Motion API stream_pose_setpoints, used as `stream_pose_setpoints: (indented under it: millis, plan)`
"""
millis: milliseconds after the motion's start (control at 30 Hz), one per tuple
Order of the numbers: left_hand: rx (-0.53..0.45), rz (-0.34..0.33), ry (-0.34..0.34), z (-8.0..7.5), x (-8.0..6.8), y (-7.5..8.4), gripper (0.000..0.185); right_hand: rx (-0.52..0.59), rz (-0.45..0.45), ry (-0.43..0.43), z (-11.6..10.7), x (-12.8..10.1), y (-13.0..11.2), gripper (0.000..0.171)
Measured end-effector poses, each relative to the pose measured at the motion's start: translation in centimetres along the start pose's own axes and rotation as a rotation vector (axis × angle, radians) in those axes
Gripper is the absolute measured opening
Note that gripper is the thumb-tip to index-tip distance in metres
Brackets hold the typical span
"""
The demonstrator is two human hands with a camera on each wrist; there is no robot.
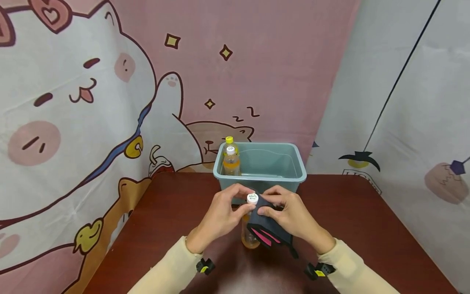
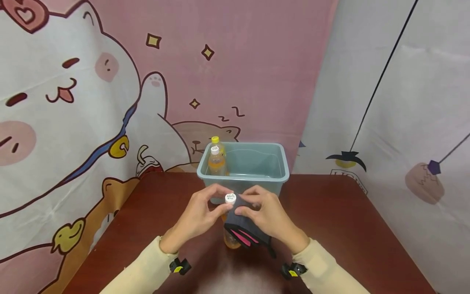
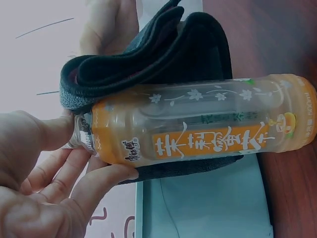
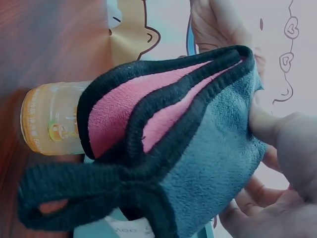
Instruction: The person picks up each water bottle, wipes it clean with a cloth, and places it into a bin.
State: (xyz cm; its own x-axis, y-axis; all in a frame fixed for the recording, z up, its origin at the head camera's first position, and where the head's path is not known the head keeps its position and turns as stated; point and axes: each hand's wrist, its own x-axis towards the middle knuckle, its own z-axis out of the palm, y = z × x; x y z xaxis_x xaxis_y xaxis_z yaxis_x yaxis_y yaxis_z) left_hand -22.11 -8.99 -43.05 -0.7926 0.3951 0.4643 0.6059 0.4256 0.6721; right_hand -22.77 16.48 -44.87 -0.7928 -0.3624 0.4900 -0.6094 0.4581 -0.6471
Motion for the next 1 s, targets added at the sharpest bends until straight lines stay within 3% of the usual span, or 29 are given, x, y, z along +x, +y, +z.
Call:
stream_pose_setpoints:
  millis: [200,433,1000]
  plan:
    - [-0.010,-0.013,0.004,0.0,-0.1,0.1,0.036,-0.044,-0.063,0.066,0.2,-0.1,-0.1,0.038]
    - [-0.017,-0.013,0.013,0.0,-0.1,0.2,0.036,-0.071,-0.036,0.047,0.0,-0.9,0.4,0.037]
    - [-0.033,-0.024,-0.015,-0.1,0.0,0.2,0.036,-0.165,0.034,-0.294,2.8,-3.1,5.0,0.030]
